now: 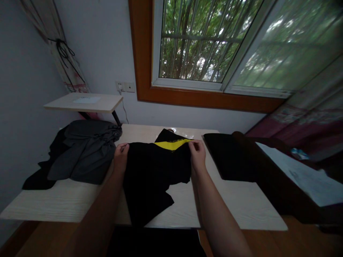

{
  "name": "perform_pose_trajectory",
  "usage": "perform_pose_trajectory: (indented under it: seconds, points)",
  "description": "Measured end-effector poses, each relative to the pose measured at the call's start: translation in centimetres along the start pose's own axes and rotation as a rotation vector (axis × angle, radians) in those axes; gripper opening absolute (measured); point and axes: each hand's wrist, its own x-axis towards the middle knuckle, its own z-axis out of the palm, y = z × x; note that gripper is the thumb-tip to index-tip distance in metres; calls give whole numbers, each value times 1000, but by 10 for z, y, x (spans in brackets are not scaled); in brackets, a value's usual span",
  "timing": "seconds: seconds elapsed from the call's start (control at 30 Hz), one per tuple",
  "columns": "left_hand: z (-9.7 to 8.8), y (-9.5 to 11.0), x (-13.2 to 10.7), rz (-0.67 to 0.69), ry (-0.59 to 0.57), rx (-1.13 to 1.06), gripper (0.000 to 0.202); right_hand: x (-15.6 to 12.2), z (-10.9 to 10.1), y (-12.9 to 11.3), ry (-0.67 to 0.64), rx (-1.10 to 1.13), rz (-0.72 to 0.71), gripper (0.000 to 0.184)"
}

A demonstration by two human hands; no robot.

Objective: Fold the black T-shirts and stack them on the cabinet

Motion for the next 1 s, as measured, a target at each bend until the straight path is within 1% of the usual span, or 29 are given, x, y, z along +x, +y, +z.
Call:
perform_pose_trajectory:
  seconds: [0.07, 0.13, 0.2, 0.27, 0.33, 0.4, 0.47, 0.53, 0.6, 0.67, 0.7, 0.73, 0.87, 0.9, 0.93, 1.0]
  points:
    - [1, 1, -2, -3, -42, -21, 37, -9, 6, -10, -292, -115, -184, 13]
    - [4, 3, -5, 1, -101, -61, 44, -18, 13, -16, -527, -206, -320, 18]
    - [8, 5, -10, -13, -199, -103, 57, -25, 18, -17, -690, -297, -374, 35]
    - [12, 5, -17, -13, -330, -125, 73, -28, 20, -15, -806, -400, -360, 56]
    - [14, 4, -22, 38, -447, -103, 86, -28, 18, -12, -893, -481, -311, 71]
    - [15, 2, -25, 123, -517, -48, 90, -27, 15, -11, -962, -517, -265, 81]
    - [15, 1, -27, 194, -543, 12, 87, -28, 13, -12, -999, -534, -241, 84]
    - [14, 2, -29, 224, -553, 61, 83, -28, 14, -14, -980, -549, -231, 75]
    - [13, 4, -31, 212, -545, 96, 79, -28, 16, -15, -923, -546, -228, 59]
    - [13, 6, -32, 188, -516, 104, 76, -27, 16, -14, -837, -521, -200, 43]
    - [13, 7, -32, 184, -496, 103, 74, -25, 15, -13, -772, -501, -174, 38]
    - [13, 8, -33, 191, -471, 103, 71, -23, 14, -11, -682, -476, -140, 35]
    - [12, 13, -32, 247, -331, 151, 55, -15, 3, -5, -199, -329, -29, 34]
    - [11, 14, -32, 249, -292, 177, 50, -14, 1, -4, -98, -305, -9, 35]
    - [10, 16, -32, 250, -261, 206, 44, -13, -1, -3, -19, -293, 12, 36]
    - [10, 20, -33, 259, -236, 264, 34, -12, -2, 0, 62, -298, 61, 38]
